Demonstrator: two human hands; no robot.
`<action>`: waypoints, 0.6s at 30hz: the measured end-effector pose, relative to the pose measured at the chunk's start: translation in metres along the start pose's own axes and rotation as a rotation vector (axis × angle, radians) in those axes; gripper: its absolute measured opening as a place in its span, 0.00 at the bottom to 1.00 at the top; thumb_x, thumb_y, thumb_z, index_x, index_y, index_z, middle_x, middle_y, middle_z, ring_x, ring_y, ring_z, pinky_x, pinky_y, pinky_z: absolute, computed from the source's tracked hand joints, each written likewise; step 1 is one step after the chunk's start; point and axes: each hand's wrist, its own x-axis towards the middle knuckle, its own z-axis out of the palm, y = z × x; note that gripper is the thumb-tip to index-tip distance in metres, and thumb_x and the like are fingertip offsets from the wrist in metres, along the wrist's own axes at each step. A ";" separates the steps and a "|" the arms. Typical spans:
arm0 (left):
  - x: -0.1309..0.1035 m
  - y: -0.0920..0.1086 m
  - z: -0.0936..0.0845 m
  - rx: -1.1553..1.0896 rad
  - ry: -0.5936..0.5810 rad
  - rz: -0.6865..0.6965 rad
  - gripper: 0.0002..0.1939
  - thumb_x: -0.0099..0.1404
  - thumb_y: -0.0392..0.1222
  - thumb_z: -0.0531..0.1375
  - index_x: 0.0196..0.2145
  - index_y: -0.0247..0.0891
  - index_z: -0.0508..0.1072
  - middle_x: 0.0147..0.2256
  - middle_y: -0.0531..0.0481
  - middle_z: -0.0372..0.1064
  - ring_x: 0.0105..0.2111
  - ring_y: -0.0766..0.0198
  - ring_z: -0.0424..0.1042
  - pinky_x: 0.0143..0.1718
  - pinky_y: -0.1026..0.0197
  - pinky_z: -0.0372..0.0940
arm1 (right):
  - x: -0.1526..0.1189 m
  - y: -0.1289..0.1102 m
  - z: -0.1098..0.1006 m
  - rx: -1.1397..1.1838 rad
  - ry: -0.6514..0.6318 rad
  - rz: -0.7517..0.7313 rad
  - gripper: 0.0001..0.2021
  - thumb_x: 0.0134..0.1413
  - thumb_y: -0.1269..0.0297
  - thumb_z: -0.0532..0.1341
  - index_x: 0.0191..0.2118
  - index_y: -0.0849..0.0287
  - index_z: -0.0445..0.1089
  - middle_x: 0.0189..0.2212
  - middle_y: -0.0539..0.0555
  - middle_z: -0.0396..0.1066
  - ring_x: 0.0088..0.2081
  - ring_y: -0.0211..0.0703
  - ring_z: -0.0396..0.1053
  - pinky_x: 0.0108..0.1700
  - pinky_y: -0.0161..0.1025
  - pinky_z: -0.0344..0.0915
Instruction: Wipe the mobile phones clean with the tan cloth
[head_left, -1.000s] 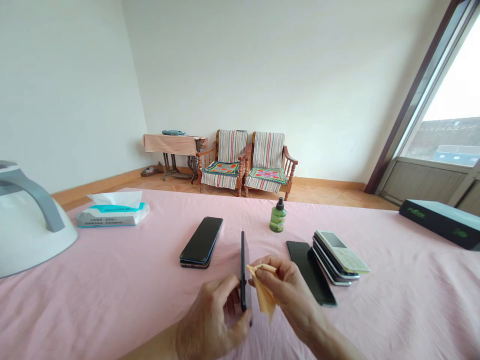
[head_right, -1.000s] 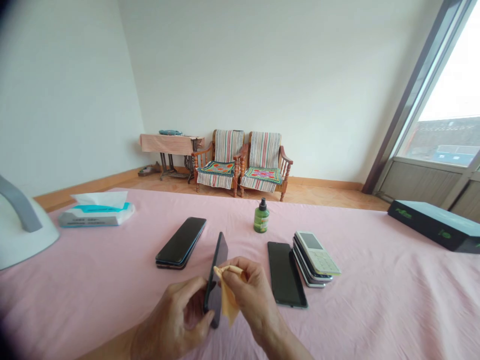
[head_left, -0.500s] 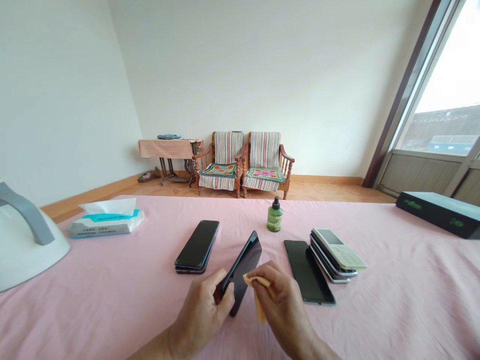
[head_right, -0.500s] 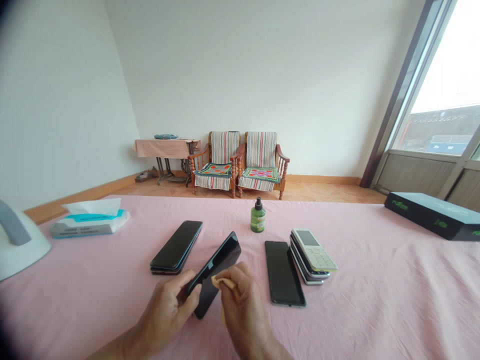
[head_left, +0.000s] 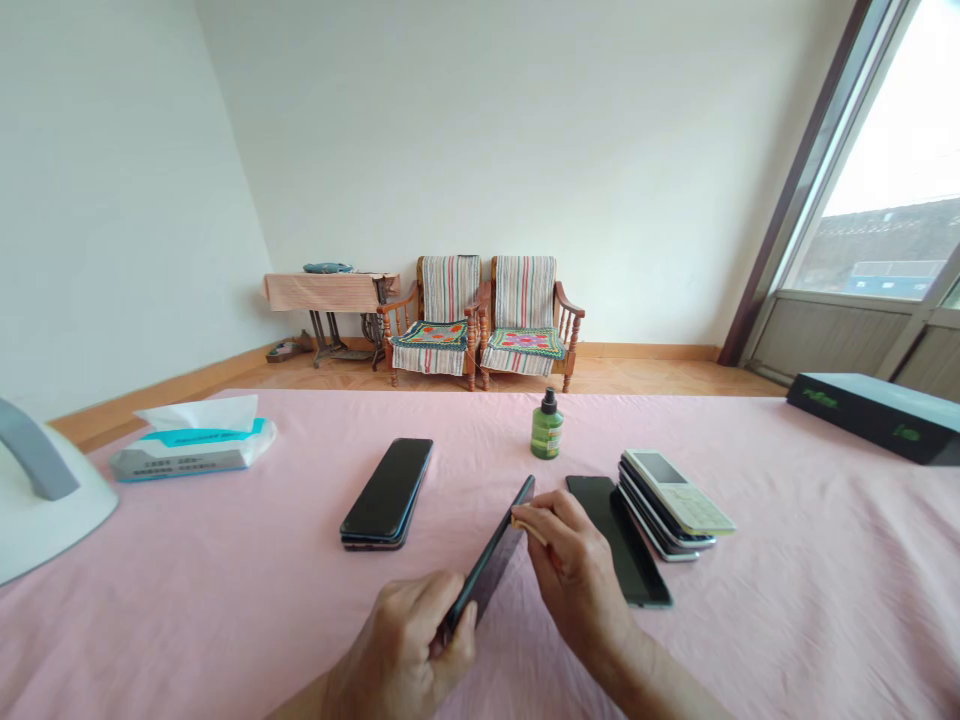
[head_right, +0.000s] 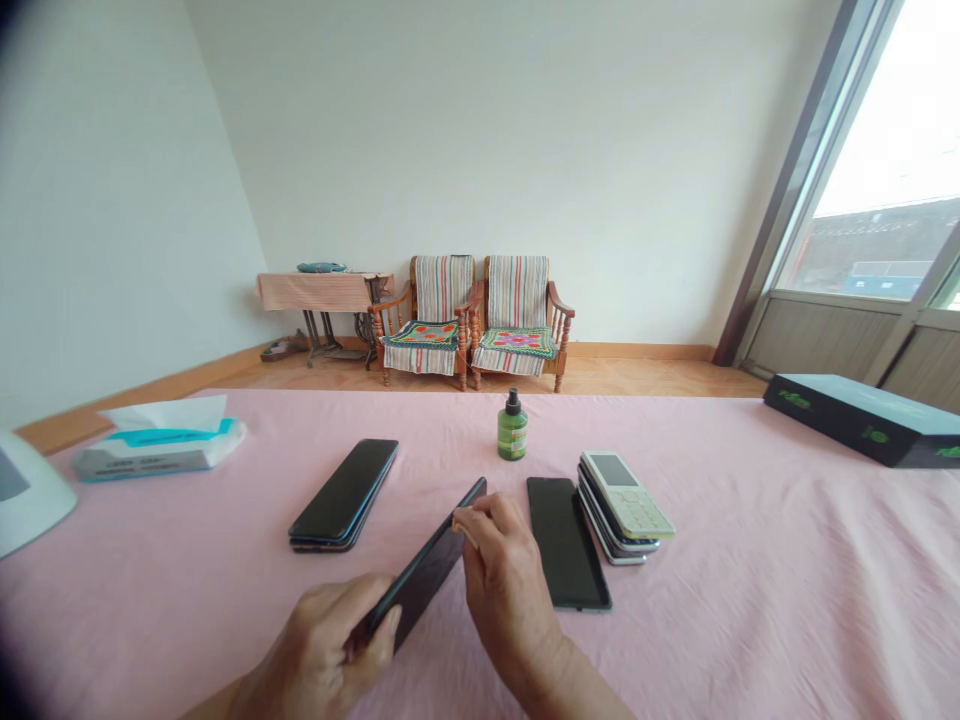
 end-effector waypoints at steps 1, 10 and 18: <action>0.000 0.000 0.000 -0.002 -0.001 0.002 0.12 0.67 0.34 0.48 0.26 0.40 0.62 0.20 0.54 0.63 0.20 0.65 0.67 0.24 0.64 0.56 | -0.002 -0.002 0.001 0.015 -0.010 -0.018 0.16 0.58 0.79 0.52 0.44 0.56 0.73 0.36 0.55 0.69 0.37 0.41 0.69 0.39 0.36 0.67; 0.004 0.007 -0.007 0.021 0.028 0.082 0.11 0.65 0.32 0.50 0.26 0.41 0.61 0.19 0.56 0.62 0.18 0.66 0.66 0.23 0.64 0.56 | -0.001 0.000 0.003 0.039 0.037 0.025 0.15 0.57 0.77 0.56 0.44 0.55 0.75 0.35 0.54 0.71 0.35 0.41 0.70 0.37 0.34 0.67; 0.004 0.000 -0.003 -0.141 -0.006 -0.100 0.12 0.65 0.36 0.51 0.24 0.40 0.61 0.19 0.56 0.58 0.19 0.68 0.62 0.22 0.65 0.53 | -0.004 -0.003 0.000 0.092 -0.007 0.080 0.18 0.59 0.75 0.55 0.52 0.56 0.71 0.35 0.54 0.71 0.35 0.39 0.71 0.37 0.33 0.67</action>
